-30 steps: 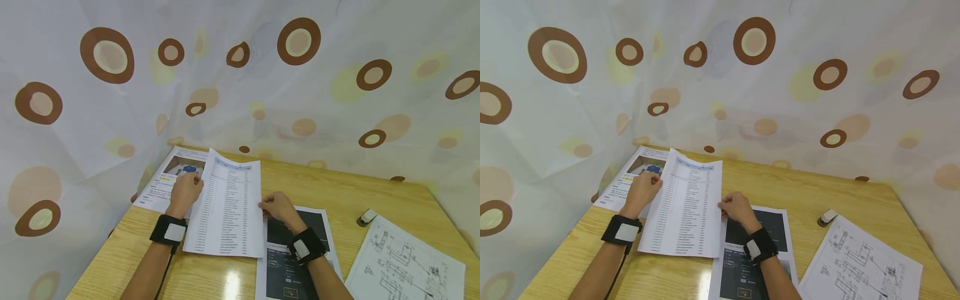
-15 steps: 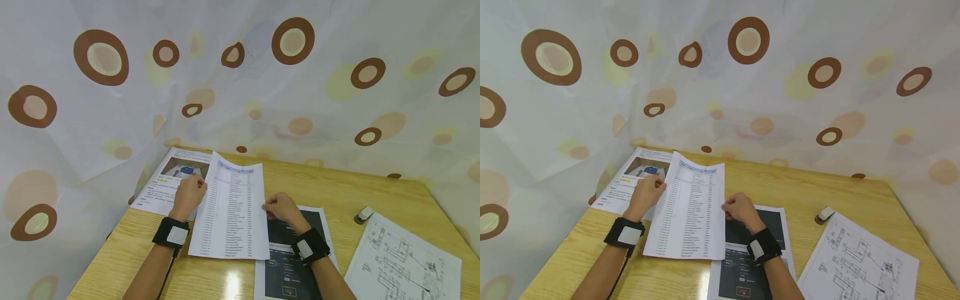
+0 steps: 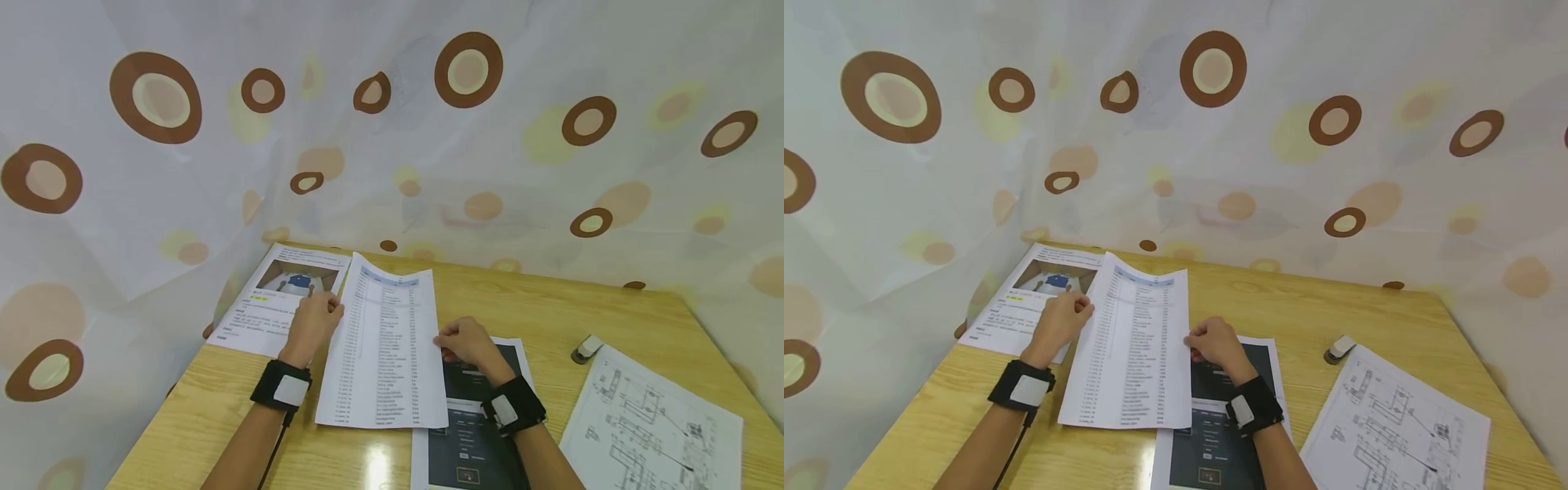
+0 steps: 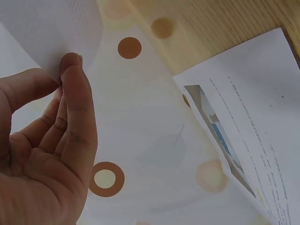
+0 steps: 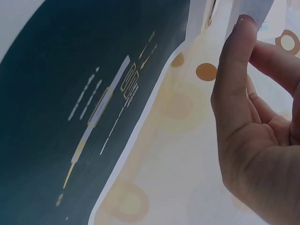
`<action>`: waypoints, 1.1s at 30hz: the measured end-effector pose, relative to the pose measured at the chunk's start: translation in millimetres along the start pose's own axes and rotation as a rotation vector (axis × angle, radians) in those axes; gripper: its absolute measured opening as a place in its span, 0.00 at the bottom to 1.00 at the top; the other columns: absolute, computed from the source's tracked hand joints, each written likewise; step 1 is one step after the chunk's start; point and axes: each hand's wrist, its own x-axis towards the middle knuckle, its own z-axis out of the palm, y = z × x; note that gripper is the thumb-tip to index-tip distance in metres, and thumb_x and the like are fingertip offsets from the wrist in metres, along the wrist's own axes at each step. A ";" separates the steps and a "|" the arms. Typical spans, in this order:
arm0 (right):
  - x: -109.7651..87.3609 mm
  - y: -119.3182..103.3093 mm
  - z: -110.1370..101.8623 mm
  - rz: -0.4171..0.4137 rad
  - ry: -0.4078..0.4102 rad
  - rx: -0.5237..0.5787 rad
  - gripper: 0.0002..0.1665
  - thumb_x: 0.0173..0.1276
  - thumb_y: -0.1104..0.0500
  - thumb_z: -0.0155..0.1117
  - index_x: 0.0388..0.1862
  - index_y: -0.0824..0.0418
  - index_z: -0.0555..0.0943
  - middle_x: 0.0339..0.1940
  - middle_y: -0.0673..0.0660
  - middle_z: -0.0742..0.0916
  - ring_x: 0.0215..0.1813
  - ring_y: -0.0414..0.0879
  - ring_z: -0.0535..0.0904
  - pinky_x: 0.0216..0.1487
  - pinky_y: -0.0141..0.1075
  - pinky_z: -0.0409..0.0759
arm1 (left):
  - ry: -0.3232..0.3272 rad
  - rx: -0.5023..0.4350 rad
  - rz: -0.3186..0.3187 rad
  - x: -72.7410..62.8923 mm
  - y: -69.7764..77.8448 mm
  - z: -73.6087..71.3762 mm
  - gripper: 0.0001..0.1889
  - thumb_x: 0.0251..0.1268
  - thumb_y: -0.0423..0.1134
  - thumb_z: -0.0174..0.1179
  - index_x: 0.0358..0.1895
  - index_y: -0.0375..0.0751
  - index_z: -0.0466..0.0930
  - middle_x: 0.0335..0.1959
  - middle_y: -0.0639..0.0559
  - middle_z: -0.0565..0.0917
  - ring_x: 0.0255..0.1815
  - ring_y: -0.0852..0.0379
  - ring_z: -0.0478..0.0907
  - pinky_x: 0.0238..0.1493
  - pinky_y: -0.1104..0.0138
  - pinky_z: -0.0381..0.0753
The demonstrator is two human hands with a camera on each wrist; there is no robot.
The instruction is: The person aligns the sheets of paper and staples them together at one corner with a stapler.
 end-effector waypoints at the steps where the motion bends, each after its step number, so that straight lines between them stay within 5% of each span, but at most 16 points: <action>1: -0.3 1.0 -0.4 0.002 0.001 0.008 0.07 0.67 0.66 0.67 0.41 0.71 0.84 0.28 0.58 0.84 0.27 0.46 0.82 0.33 0.37 0.83 | -0.001 -0.001 0.007 -0.1 -0.3 1.0 0.08 0.69 0.33 0.61 0.41 0.31 0.84 0.32 0.44 0.84 0.27 0.54 0.79 0.29 0.63 0.76; 33: -27.5 19.1 -29.7 0.017 0.033 0.003 0.07 0.67 0.66 0.66 0.39 0.71 0.85 0.26 0.56 0.85 0.27 0.46 0.83 0.32 0.38 0.84 | -0.105 -0.079 0.041 -9.6 24.4 21.8 0.08 0.70 0.34 0.61 0.43 0.32 0.85 0.31 0.48 0.84 0.28 0.56 0.78 0.30 0.65 0.77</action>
